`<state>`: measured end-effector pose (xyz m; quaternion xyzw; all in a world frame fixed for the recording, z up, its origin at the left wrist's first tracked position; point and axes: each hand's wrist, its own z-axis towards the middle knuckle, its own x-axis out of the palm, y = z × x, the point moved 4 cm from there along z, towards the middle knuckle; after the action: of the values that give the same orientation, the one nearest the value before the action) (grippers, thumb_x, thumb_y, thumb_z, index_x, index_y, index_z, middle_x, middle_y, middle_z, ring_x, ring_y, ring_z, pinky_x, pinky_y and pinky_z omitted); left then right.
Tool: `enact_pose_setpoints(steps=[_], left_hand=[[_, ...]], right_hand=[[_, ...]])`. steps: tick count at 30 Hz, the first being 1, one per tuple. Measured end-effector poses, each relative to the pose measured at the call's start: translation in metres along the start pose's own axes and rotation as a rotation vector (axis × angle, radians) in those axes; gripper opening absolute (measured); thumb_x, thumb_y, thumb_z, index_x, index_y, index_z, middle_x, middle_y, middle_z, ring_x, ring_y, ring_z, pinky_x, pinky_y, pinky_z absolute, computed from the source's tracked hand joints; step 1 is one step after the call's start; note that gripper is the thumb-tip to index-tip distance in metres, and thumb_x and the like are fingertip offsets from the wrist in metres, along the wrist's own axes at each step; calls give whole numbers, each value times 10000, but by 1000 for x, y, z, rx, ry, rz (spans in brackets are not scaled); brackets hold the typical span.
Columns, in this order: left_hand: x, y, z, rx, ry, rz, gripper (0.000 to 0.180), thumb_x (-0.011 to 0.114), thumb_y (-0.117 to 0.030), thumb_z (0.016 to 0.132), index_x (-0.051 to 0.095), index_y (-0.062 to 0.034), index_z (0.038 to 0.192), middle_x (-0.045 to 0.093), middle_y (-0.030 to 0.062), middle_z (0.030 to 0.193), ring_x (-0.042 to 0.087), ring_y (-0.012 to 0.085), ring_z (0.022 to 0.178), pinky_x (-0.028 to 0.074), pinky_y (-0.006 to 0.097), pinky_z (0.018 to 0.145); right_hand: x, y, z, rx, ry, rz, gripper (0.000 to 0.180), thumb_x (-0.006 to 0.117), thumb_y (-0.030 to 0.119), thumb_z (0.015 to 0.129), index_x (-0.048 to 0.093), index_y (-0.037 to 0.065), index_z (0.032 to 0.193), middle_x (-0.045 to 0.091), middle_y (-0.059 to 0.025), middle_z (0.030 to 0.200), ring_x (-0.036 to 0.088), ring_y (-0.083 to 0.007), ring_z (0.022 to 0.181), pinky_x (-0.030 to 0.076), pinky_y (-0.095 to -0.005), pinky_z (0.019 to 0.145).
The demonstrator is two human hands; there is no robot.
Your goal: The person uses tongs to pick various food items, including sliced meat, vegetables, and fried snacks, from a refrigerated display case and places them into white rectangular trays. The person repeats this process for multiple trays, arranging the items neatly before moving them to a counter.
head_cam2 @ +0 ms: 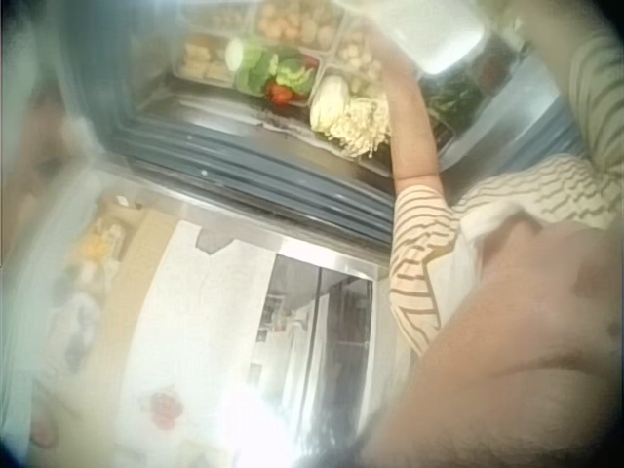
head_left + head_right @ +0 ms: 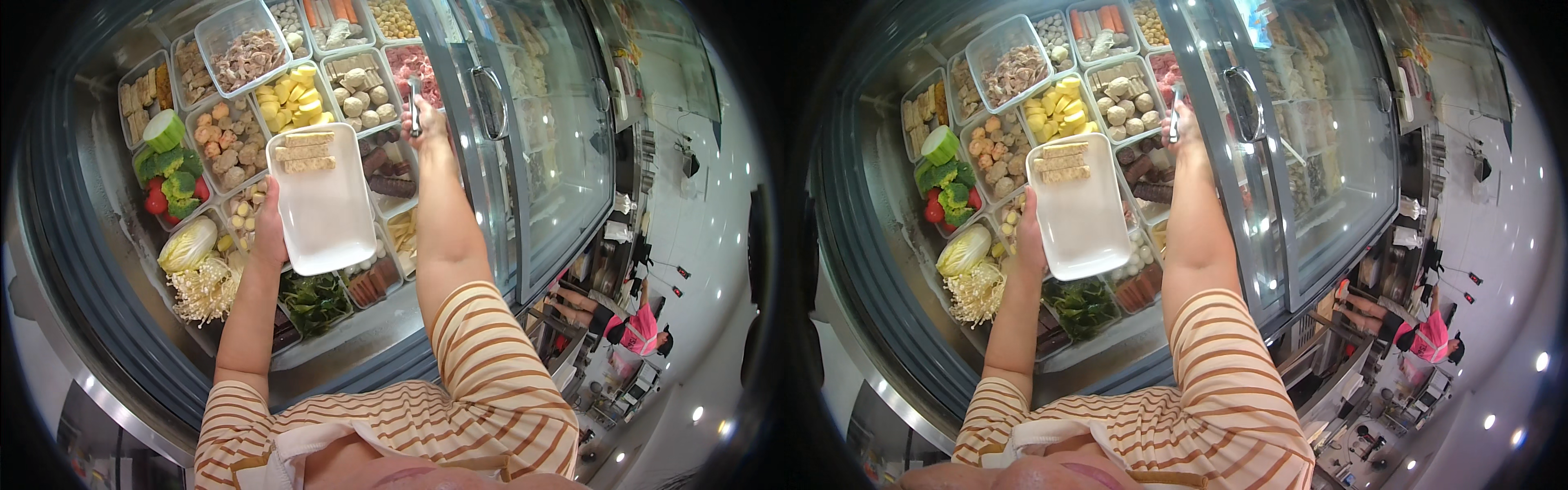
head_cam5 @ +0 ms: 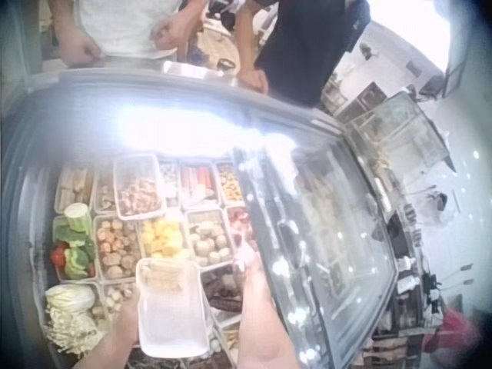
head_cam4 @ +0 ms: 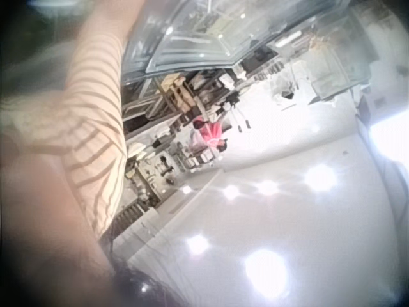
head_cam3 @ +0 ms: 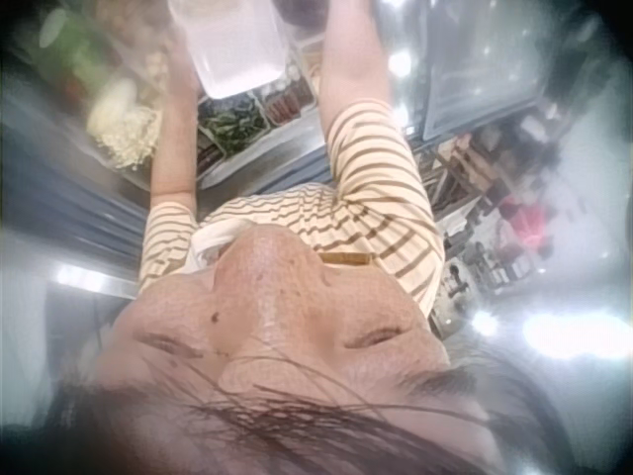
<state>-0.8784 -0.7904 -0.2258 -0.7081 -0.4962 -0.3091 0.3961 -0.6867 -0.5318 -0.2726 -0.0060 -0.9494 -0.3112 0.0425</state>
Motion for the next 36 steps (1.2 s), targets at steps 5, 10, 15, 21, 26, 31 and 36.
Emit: enact_pose_setpoints(steps=[5,10,15,21,26,31,36], left_hand=[[7,4,16,-4,39,-10,609,324,-495,958,394,-2,1308,532,136,1221,556,236,1076,451,352,925],[19,2,36,15,47,26,616,340,-509,949,423,-3,1289,538,130,1217,548,240,1082,443,357,930],[21,-7,65,36,47,65,632,369,-522,935,411,-10,1303,522,124,1243,529,240,1113,430,360,949],[23,-4,86,37,86,78,660,386,-542,918,406,-2,1297,534,133,1227,543,237,1102,440,375,945],[29,-4,102,38,158,49,658,380,-546,915,402,-15,1303,537,132,1224,548,241,1103,444,388,952],[47,-1,146,17,297,61,658,295,-558,927,395,-31,1309,530,149,1235,554,277,1107,455,413,954],[66,7,195,-40,376,-101,648,294,-557,930,396,-42,1309,545,141,1221,562,276,1099,466,435,937]], right_hand=[[-15,-17,-17,-93,263,439,412,426,430,941,517,36,1021,447,24,611,410,-85,438,295,-243,414],[-23,-1,-20,-192,461,683,372,468,371,932,538,23,1043,444,13,612,415,-80,443,284,-226,422],[-13,6,-36,-236,246,480,361,491,383,927,526,38,1025,446,7,614,400,-77,419,278,-209,409],[-9,4,-42,-282,179,262,352,445,400,946,510,63,1023,449,7,608,398,-97,412,304,-245,396],[-11,1,-42,-308,275,444,361,450,393,946,527,53,1042,449,7,619,406,-92,428,299,-242,413],[-10,4,-61,-275,487,620,322,464,316,946,546,36,1082,432,0,628,414,-88,445,283,-234,428],[15,-14,-111,-144,800,696,375,451,324,954,518,28,1174,492,-27,647,478,-111,452,322,-226,399]])
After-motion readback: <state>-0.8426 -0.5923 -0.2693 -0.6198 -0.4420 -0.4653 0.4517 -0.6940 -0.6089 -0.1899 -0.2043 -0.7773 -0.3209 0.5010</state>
